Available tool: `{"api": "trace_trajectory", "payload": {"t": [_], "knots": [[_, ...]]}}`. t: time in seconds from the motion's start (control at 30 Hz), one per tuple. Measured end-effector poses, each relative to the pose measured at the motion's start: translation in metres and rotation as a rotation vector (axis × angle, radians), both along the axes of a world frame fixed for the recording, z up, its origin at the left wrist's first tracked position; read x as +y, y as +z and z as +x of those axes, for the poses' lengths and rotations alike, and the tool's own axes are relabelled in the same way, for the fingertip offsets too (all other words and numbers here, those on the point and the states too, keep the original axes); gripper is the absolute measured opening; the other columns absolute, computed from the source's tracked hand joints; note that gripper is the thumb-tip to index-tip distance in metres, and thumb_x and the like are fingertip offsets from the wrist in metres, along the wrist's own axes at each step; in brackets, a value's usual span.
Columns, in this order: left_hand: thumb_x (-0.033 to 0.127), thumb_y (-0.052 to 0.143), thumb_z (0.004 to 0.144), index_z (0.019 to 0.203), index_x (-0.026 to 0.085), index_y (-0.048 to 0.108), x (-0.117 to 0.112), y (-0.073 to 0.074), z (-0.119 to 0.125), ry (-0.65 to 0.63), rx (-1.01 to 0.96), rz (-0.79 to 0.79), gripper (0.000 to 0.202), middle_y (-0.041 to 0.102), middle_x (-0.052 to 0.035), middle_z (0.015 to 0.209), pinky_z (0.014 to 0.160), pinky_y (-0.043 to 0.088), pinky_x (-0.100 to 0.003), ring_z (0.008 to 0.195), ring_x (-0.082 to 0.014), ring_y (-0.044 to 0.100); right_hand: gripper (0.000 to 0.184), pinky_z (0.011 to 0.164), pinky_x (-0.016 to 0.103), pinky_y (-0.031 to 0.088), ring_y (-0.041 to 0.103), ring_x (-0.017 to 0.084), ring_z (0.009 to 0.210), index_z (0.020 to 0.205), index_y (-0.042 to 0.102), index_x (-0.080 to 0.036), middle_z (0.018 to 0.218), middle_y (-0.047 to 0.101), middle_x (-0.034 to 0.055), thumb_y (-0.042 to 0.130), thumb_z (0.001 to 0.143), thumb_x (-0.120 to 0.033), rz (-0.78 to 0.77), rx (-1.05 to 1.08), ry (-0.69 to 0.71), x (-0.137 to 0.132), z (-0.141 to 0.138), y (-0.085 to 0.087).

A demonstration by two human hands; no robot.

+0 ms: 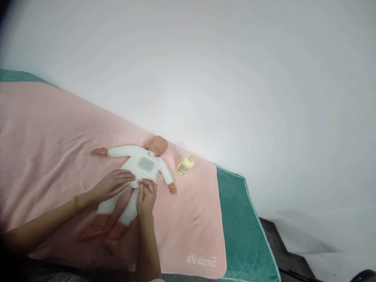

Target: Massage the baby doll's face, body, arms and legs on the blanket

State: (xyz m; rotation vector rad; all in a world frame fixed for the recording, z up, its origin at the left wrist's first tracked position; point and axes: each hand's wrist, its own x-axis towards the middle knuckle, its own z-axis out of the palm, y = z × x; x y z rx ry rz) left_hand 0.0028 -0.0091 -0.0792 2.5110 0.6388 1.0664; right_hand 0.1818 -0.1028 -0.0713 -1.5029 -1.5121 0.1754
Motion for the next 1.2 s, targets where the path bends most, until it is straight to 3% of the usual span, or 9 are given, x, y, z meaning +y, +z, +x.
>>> {"api": "trace_trajectory", "payload": {"t": [0.13,0.37,0.73,1.0,1.2], "knots": [[0.032,0.044,0.100,0.118,0.021,0.070,0.004,-0.001,0.003,0.011,0.005,0.002,0.033,0.069,-0.0050,0.123,0.108,0.042,-0.042,0.122,-0.0229,0.056,0.035,0.102,0.042,0.046,0.056,0.022,0.119,0.113,0.074,-0.024,0.122,0.068,0.0093,0.043,0.099,-0.030,-0.004,-0.019,-0.012,0.008,0.002,-0.007],[0.037,0.042,0.101,0.115,0.023,0.072,0.010,-0.009,0.004,-0.006,0.050,-0.100,0.037,0.070,-0.0044,0.121,0.106,0.046,-0.042,0.121,-0.0227,0.059,0.035,0.102,0.042,0.047,0.058,0.022,0.116,0.110,0.076,-0.024,0.114,0.071,0.0085,0.042,0.100,-0.030,-0.031,0.016,0.001,0.013,0.007,-0.022],[0.034,0.043,0.101,0.126,0.021,0.065,0.016,-0.003,0.005,-0.035,0.019,-0.041,0.036,0.061,-0.0068,0.136,0.113,0.038,-0.044,0.132,-0.0230,0.049,0.035,0.104,0.038,0.048,0.056,0.020,0.125,0.119,0.071,-0.026,0.129,0.064,0.0083,0.044,0.100,-0.036,-0.006,0.033,0.043,0.018,0.008,-0.005],[0.035,0.042,0.101,0.124,0.022,0.066,0.023,-0.010,0.007,-0.095,0.019,-0.158,0.036,0.063,-0.0069,0.132,0.111,0.040,-0.042,0.127,-0.0220,0.052,0.035,0.108,0.038,0.046,0.059,0.020,0.119,0.116,0.073,-0.023,0.121,0.069,0.0076,0.044,0.100,-0.034,-0.028,0.105,0.057,0.026,0.009,-0.020],[0.036,0.044,0.100,0.125,0.022,0.065,0.025,-0.007,0.008,-0.094,0.004,-0.124,0.035,0.061,-0.0066,0.135,0.113,0.038,-0.043,0.131,-0.0230,0.049,0.035,0.108,0.039,0.044,0.056,0.021,0.124,0.119,0.072,-0.024,0.127,0.066,0.0082,0.045,0.100,-0.035,-0.037,0.118,0.085,0.025,0.009,-0.016]]}}
